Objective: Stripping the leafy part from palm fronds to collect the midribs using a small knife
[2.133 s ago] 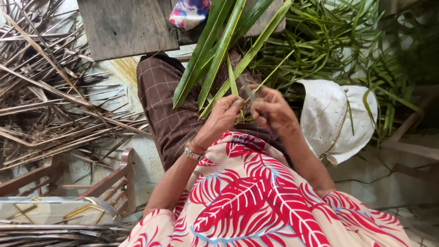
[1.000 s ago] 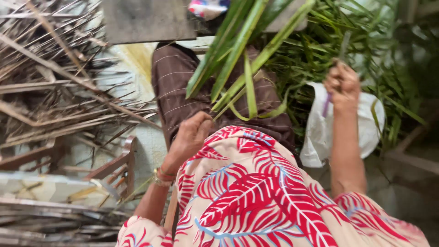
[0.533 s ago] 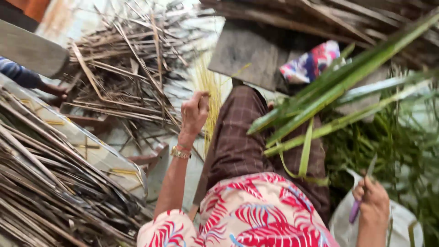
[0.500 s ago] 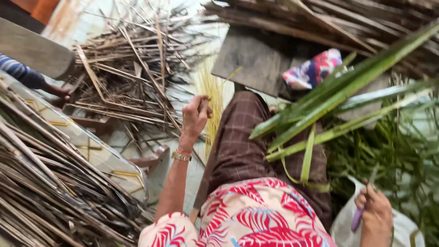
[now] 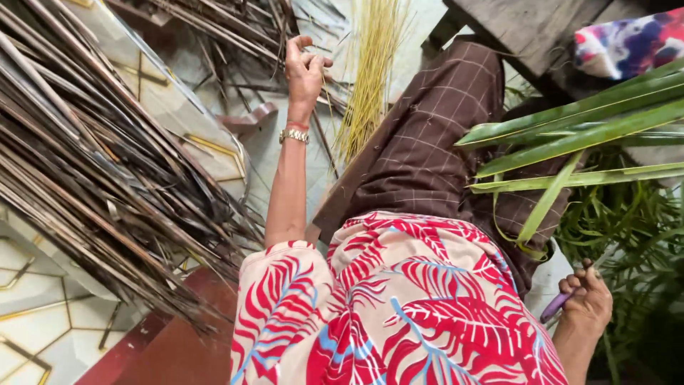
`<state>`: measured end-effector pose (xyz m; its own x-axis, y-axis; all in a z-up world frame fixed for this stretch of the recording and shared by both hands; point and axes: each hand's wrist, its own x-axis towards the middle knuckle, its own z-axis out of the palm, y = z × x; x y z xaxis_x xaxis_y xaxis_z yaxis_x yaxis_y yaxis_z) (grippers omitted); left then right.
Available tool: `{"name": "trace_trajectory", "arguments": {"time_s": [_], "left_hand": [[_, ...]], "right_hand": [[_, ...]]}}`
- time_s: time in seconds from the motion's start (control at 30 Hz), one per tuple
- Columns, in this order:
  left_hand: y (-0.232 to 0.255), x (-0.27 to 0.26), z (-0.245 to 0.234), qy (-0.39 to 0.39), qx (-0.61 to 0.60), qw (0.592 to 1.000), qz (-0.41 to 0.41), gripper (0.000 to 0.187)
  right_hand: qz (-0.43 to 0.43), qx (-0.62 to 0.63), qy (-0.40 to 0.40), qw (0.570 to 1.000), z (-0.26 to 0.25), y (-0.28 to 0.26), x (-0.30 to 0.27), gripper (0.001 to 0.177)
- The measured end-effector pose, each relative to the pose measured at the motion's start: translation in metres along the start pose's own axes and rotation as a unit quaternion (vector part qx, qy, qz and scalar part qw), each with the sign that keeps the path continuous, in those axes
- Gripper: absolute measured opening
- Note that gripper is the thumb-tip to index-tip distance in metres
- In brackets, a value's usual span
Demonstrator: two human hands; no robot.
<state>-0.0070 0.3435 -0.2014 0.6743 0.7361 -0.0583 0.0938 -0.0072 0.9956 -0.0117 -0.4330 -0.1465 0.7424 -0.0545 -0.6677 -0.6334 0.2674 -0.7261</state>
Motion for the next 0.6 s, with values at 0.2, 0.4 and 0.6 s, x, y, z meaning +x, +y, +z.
{"name": "trace_trajectory", "arguments": {"time_s": [0.2, 0.4, 0.6], "left_hand": [[-0.1, -0.018, 0.022, 0.013, 0.149, 0.984, -0.094, 0.017], [-0.169, -0.052, 0.04, 0.003, 0.277, 0.952, -0.129, 0.01], [-0.201, -0.053, 0.052, -0.04, 0.38, 0.921, -0.08, 0.041]], "right_hand": [[0.009, -0.033, 0.021, 0.999, 0.009, 0.01, -0.004, 0.022], [0.054, 0.001, 0.046, 0.997, -0.022, 0.021, 0.015, 0.013], [0.047, -0.032, 0.081, 0.995, -0.007, 0.024, 0.019, 0.022]]}}
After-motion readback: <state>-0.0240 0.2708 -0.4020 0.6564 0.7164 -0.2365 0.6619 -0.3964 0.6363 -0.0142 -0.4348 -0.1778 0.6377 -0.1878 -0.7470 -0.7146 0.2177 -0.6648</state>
